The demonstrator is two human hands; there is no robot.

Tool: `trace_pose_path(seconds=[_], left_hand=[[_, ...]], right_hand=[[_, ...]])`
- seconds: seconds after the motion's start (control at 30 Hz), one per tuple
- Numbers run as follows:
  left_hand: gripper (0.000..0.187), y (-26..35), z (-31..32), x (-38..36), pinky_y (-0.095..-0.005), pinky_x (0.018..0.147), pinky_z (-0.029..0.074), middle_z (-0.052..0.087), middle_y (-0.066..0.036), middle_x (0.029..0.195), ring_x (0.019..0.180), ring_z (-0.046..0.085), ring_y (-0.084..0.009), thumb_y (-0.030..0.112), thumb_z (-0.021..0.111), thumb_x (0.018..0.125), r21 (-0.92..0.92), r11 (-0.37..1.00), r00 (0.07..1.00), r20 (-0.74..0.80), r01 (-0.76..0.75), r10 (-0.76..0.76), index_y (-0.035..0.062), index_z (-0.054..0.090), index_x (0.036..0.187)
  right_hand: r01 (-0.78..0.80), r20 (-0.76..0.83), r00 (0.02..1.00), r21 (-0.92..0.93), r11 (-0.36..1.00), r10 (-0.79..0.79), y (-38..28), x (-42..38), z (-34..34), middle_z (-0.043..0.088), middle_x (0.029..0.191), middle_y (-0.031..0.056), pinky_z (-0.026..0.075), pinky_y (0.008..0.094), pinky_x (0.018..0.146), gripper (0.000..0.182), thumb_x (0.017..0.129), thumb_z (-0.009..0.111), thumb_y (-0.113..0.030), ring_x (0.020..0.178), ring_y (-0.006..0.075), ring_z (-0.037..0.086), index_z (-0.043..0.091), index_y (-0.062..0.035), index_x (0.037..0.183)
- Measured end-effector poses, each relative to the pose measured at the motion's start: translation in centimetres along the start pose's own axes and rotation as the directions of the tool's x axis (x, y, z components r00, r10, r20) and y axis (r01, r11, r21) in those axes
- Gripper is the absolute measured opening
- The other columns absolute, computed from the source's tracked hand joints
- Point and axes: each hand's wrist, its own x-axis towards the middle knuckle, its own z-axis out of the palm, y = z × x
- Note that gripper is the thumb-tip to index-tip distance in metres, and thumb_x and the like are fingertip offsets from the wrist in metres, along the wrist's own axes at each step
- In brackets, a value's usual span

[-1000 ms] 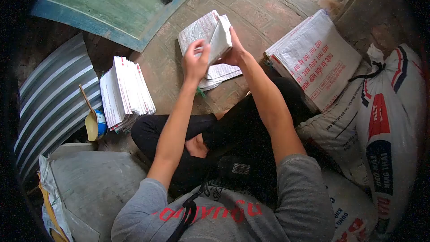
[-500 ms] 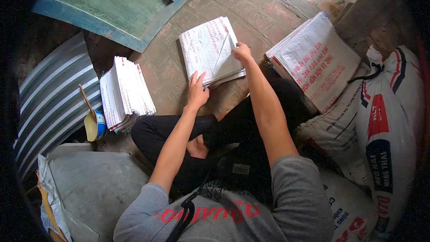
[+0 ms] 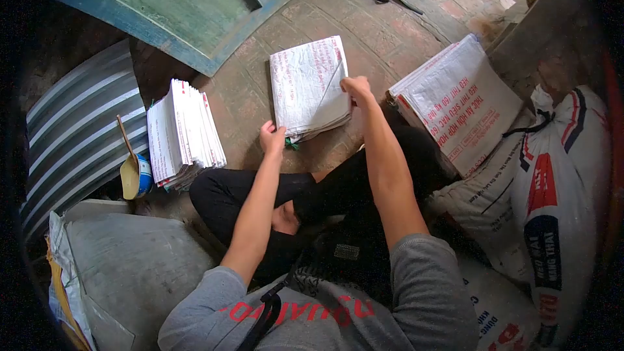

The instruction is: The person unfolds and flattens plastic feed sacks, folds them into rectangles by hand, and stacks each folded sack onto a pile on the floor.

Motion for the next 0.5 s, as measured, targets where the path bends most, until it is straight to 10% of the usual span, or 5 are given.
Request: trace_pose_path(seconds=[0.03,0.1,0.2,0.3,0.5], left_hand=[[0.064,-0.1,0.1,-1.1,-0.0373,0.093,0.045,0.063,-0.012,0.109,0.103,0.059,-0.0245,0.029,0.076,0.074,0.001,1.000,0.994,-0.109,0.027,-0.026,-0.0004,0.052,0.125],[0.075,4.5,-2.8,-5.0,-0.0395,0.097,0.042,0.056,-0.016,0.120,0.110,0.055,-0.0277,0.039,0.076,0.075,-0.341,0.809,0.874,0.268,0.479,-0.405,0.0000,0.047,0.131],[0.076,10.4,-3.8,-8.0,-0.0490,0.097,0.043,0.053,-0.018,0.125,0.113,0.053,-0.0349,0.050,0.068,0.081,-0.601,-0.017,0.378,0.524,0.799,-0.764,0.0017,0.045,0.135],[0.064,8.4,-3.6,-4.7,-0.0528,0.099,0.043,0.054,-0.018,0.126,0.116,0.052,-0.0362,0.041,0.061,0.089,-0.733,-0.084,0.734,0.679,0.675,-0.033,0.0023,0.044,0.137],[0.037,4.6,-2.0,1.8,-0.0375,0.056,0.058,0.061,-0.010,0.108,0.083,0.067,-0.0234,0.002,0.063,0.085,-0.858,0.348,0.858,0.183,0.378,-0.480,0.0074,0.048,0.120]], right_hand=[[-0.048,0.119,0.992,0.123,0.991,0.034,-0.7,-1.8,-0.1,0.057,0.090,0.0112,0.050,0.0423,0.080,0.023,0.070,0.056,-0.012,0.087,0.0271,0.059,0.059,-0.0050,0.092],[-0.107,0.310,0.951,0.277,0.955,0.016,-1.9,-3.3,0.4,0.053,0.079,0.0078,0.051,0.0408,0.073,0.015,0.068,0.056,-0.011,0.075,0.0241,0.056,0.054,-0.0064,0.083],[-0.164,0.559,0.825,0.369,0.915,-0.078,-2.3,-3.5,2.1,0.049,0.067,0.0044,0.050,0.0342,0.061,0.008,0.069,0.054,-0.011,0.058,0.0204,0.051,0.046,-0.0108,0.070],[-0.167,0.750,0.637,0.361,0.918,-0.179,-2.0,-3.5,2.6,0.049,0.066,0.0039,0.047,0.0319,0.056,0.009,0.073,0.052,-0.009,0.055,0.0194,0.049,0.045,-0.0106,0.068],[-0.148,0.610,0.785,0.357,0.922,-0.110,-4.6,-7.8,3.2,0.051,0.081,-0.0009,0.039,0.0288,0.060,0.029,0.086,0.063,-0.039,0.070,0.0128,0.049,0.055,-0.0141,0.098]])
